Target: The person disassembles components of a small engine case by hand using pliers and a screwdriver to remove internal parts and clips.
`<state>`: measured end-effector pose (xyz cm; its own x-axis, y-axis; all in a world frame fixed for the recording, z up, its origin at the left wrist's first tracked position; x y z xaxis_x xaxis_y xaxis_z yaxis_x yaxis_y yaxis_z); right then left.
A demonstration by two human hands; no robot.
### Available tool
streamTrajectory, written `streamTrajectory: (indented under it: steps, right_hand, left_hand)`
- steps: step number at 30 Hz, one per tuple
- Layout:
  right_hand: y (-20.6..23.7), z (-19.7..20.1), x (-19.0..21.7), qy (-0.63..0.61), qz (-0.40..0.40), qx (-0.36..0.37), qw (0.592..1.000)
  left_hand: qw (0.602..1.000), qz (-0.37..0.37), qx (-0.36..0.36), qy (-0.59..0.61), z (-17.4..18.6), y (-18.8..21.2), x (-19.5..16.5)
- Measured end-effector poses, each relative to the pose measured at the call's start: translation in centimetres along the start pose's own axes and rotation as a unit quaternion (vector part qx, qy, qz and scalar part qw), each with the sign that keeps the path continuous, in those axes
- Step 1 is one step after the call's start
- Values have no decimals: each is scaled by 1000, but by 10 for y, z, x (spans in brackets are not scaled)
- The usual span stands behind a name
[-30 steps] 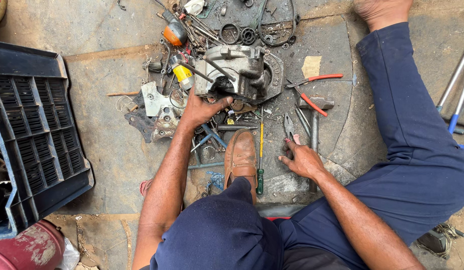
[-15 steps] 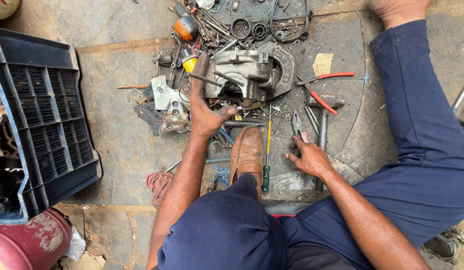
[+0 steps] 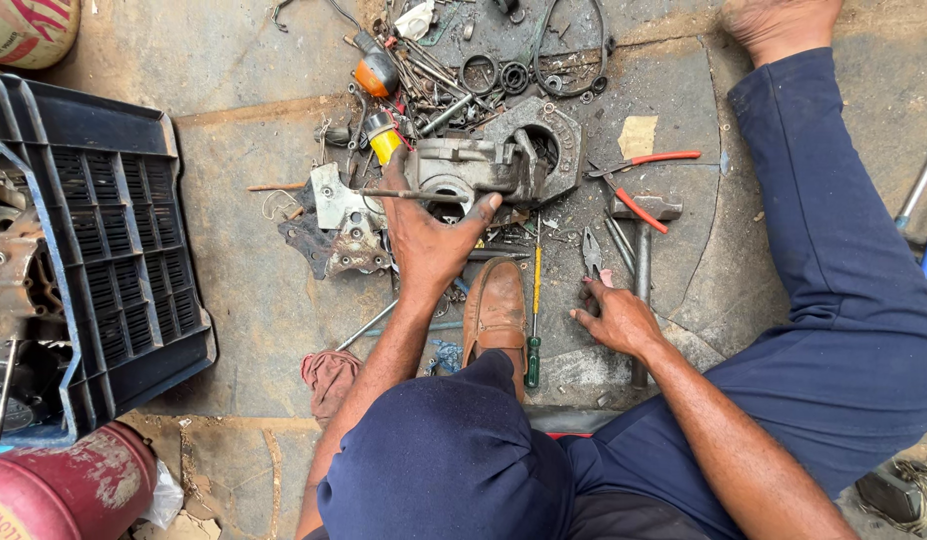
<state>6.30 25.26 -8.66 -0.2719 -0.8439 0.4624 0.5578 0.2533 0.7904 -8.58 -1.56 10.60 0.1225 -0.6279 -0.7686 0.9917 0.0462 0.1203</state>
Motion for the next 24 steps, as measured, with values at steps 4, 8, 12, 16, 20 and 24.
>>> streamTrajectory:
  steps: [4,8,12,16,20,24]
  right_hand:
    - [1,4,1,-7,4,-4,1000]
    - [0,3,5,-13,9,8,1000]
    - [0,2,10,-13,12,14,1000]
    - [0,3,10,-11,3,17,1000]
    - [0,2,9,-11,-14,25,1000]
    - [0,2,9,6,-23,27,999]
  left_hand:
    - [998,-42,35,15,16,-2,5]
    - [992,66,103,35,24,1,38]
    - [989,69,123,32,32,2,56]
    - [978,51,168,116,28,4,65]
    - [977,23,186,107,26,7,71]
    - [982,-25,188,-9,23,14,76]
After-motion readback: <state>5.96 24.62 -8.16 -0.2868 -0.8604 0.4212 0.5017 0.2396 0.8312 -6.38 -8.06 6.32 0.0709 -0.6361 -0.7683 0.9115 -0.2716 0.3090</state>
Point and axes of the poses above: each hand's wrist, its own y-axis away from the middle knuckle, its own z-axis out of the back of the hand, x = y × z, the point moved 7 cm from there along -y, towards the middle knuckle, and after that the axes turned 10 degrees about x, right-handed, at the moved point
